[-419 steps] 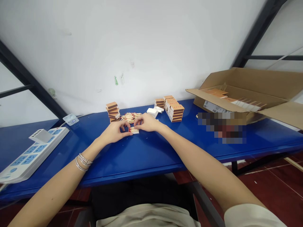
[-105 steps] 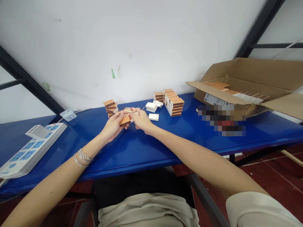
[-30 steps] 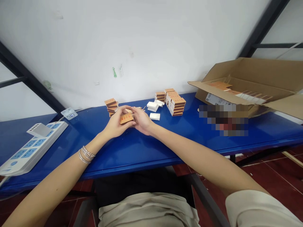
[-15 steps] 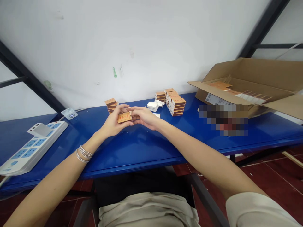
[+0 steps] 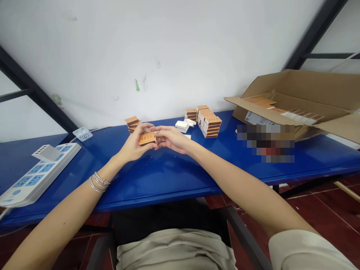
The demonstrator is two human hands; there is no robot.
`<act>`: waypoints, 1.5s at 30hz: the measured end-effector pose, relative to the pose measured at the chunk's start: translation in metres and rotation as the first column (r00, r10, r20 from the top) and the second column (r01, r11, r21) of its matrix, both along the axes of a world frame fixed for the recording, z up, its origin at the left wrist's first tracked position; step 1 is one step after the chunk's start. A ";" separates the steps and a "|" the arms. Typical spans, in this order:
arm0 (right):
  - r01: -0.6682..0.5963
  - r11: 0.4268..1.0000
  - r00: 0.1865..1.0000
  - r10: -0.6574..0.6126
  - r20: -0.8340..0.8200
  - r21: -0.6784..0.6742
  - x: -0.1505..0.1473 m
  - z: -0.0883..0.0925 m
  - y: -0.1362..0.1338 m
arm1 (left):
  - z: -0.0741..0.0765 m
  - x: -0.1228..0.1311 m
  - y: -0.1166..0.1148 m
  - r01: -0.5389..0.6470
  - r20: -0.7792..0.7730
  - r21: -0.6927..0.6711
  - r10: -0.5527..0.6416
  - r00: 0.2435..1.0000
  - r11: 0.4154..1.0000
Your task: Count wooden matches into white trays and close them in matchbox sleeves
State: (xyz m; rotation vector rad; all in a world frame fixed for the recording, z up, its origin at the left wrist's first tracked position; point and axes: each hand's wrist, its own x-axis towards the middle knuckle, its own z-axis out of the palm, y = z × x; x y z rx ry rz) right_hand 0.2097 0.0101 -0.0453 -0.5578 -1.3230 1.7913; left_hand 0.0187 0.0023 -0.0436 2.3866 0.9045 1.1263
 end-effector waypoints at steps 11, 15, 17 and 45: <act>0.035 0.999 0.999 -0.035 0.016 0.024 0.000 0.002 -0.002 | 0.001 0.000 -0.001 0.026 0.008 -0.018 -0.026 1.000 0.999; 0.077 0.996 0.996 -0.080 0.043 0.054 -0.001 0.002 -0.004 | 0.000 0.000 -0.003 0.012 -0.013 -0.031 -0.012 1.000 0.999; 0.105 0.990 0.987 -0.115 0.109 0.096 -0.002 0.001 -0.003 | -0.001 0.001 -0.003 0.012 -0.036 -0.019 -0.012 0.999 1.000; 0.251 0.966 0.955 -0.258 0.144 0.068 -0.009 0.004 -0.009 | -0.001 0.004 -0.007 -0.344 -0.058 0.085 0.349 0.935 0.935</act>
